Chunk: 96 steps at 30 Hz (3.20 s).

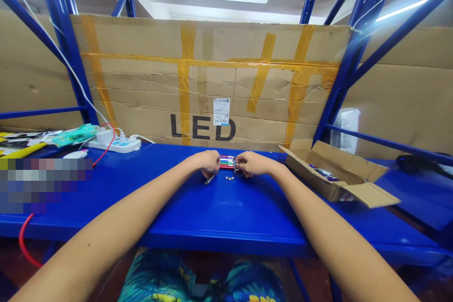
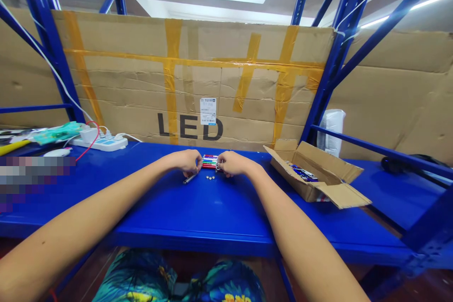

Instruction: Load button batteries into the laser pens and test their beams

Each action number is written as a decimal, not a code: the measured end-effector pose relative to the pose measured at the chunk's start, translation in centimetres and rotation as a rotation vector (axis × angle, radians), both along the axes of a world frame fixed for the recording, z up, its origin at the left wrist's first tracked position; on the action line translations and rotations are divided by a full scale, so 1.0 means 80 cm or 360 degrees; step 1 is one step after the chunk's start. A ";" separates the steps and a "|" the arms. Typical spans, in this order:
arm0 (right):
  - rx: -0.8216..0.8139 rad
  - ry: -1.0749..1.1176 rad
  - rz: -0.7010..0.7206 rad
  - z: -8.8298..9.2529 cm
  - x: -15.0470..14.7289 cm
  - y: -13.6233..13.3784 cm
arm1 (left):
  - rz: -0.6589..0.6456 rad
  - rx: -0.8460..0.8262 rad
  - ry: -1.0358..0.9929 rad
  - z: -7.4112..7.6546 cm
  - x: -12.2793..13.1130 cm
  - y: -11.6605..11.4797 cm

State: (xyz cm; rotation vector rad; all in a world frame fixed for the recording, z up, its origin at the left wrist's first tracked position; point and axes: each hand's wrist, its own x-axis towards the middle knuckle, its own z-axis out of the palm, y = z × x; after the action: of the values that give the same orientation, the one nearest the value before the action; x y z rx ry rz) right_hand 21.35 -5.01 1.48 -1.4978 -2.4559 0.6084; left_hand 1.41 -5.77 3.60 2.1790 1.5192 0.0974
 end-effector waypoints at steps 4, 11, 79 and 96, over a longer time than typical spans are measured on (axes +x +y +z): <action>-0.0019 0.0076 0.0017 0.001 0.000 0.000 | -0.0042 -0.0131 -0.0129 -0.003 0.005 -0.001; -0.0046 0.0150 0.0096 0.001 0.000 0.001 | -0.0114 -0.0119 -0.0204 -0.013 0.008 0.004; 0.0240 0.0488 -0.0071 0.015 -0.004 -0.007 | -0.0017 0.0678 -0.1431 -0.018 0.005 0.042; -0.0540 -0.0394 -0.0136 0.022 0.010 -0.015 | -0.0059 0.0150 -0.0033 -0.007 -0.004 0.017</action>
State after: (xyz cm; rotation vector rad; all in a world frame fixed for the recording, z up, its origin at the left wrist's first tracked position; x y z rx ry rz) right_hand 22.12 -6.22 3.20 -1.8978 -2.5452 0.9097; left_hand 1.09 -4.39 3.06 2.2715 1.4900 0.1820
